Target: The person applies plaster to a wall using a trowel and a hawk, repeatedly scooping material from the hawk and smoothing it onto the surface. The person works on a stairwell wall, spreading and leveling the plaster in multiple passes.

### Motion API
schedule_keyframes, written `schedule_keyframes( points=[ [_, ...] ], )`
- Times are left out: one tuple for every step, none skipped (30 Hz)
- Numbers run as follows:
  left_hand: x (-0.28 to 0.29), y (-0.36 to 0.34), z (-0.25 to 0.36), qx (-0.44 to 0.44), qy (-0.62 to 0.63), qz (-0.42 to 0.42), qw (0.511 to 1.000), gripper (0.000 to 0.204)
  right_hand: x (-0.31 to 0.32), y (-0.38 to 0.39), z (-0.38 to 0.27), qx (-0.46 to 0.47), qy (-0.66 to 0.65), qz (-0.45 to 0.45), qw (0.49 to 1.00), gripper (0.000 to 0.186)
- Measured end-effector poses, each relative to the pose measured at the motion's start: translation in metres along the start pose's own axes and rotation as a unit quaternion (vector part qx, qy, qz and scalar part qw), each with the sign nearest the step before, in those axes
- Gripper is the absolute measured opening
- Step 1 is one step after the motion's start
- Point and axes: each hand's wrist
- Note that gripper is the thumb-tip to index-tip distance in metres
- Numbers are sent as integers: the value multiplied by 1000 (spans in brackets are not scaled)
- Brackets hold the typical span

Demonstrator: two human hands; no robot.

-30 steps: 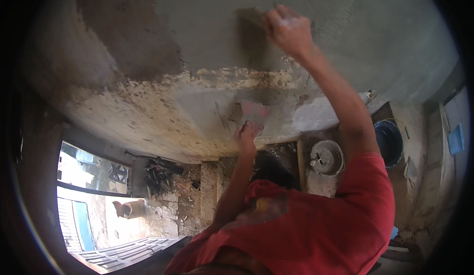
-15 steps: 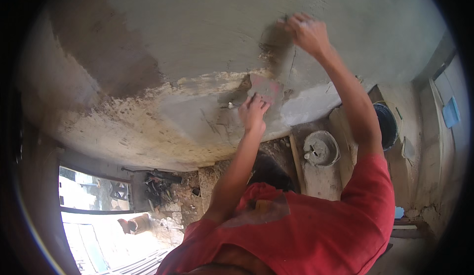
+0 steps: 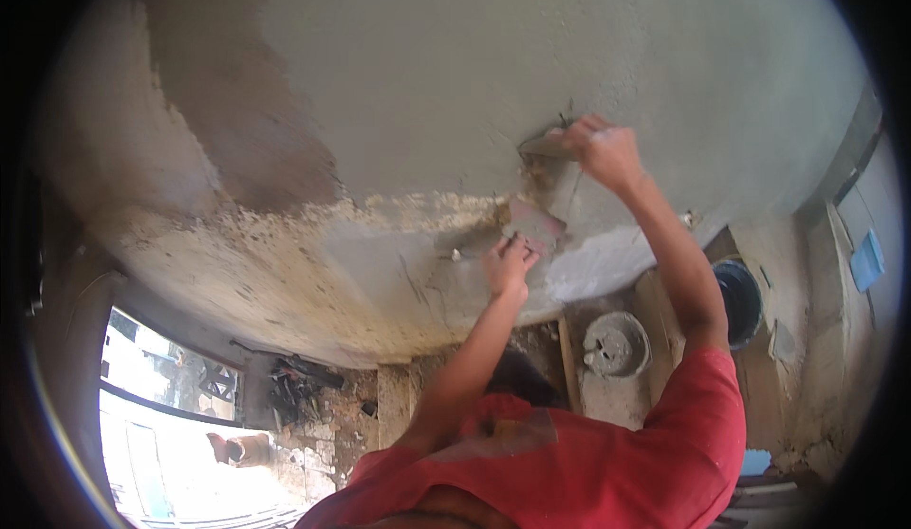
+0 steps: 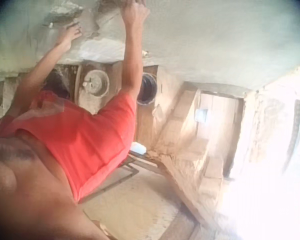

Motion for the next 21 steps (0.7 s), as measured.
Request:
schedule_keyframes(
  points=[
    [0, 2, 1, -11, 6, -5, 1000, 23, 8, -14, 14, -35, 18, 45, 998, 5],
    [0, 3, 2, -16, 6, -7, 1000, 23, 20, -30, 27, -111, 33, 53, 992, 5],
    [4, 7, 4, -18, 7, -6, 1000, 24, 35, -42, 35, -81, 43, 117, 989, 4],
    [8, 10, 6, -27, 17, -4, 999, 24, 57, -52, 44, -85, 51, 152, 983, 3],
    [12, 13, 8, -34, 25, -5, 999, 24, 74, -59, 45, -88, 59, 185, 977, 3],
    [14, 15, 9, -39, 32, -8, 999, 24, 82, -64, 37, -73, 50, 192, 977, 4],
    [16, 15, 11, -44, 38, -13, 998, 22, 89, -67, 27, -54, 42, 197, 978, 4],
    [18, 16, 13, -46, 44, -18, 998, 21, 94, -69, 17, -35, 35, 198, 979, 5],
    [20, 17, 13, -55, 44, -23, 997, 20, 91, -74, 4, 4, 6, 157, 988, 4],
    [19, 17, 14, -49, 53, -16, 997, 20, 86, -83, -7, 18, 20, 88, 996, 2],
    [19, 16, 15, -51, 54, -9, 997, 20, 82, -89, -13, 29, 31, 17, 999, 5],
    [18, 16, 16, -57, 45, -7, 997, 20, 85, -99, -9, 12, 36, -6, 999, 8],
    [18, 17, 18, -58, 42, -11, 997, 19, 89, -118, 4, -5, 40, -26, 999, 13],
    [18, 18, 20, -66, 32, -18, 997, 19, 96, -139, 20, -22, 45, -44, 998, 17],
    [19, 20, 23, -73, 19, -18, 997, 19, 108, -158, 41, -30, 64, 3, 998, 18],
    [19, 21, 24, -74, 22, -18, 997, 19, 125, -177, 64, -37, 81, 49, 995, 20],
    [19, 21, 26, -73, 18, -20, 997, 19, 145, -196, 87, -49, 100, 70, 991, 21],
    [20, 22, 27, -71, 14, -20, 997, 20, 168, -215, 110, -40, 111, 102, 988, 23],
    [20, 22, 28, -67, 10, -20, 997, 21, 191, -237, 129, -51, 153, 123, 979, 25],
    [21, 22, 28, -63, 11, -32, 997, 20, 210, -256, 143, -91, 114, 124, 982, 25],
    [21, 21, 27, -59, 12, -43, 997, 19, 244, -274, 158, 19, 126, 209, 970, 15]
  ],
)
Point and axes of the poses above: each hand's wrist, its own y-axis away from the middle knuckle, its own x-axis out of the back of the hand, z = x × y, and after that the axes turned 4 degrees about -z, right-handed
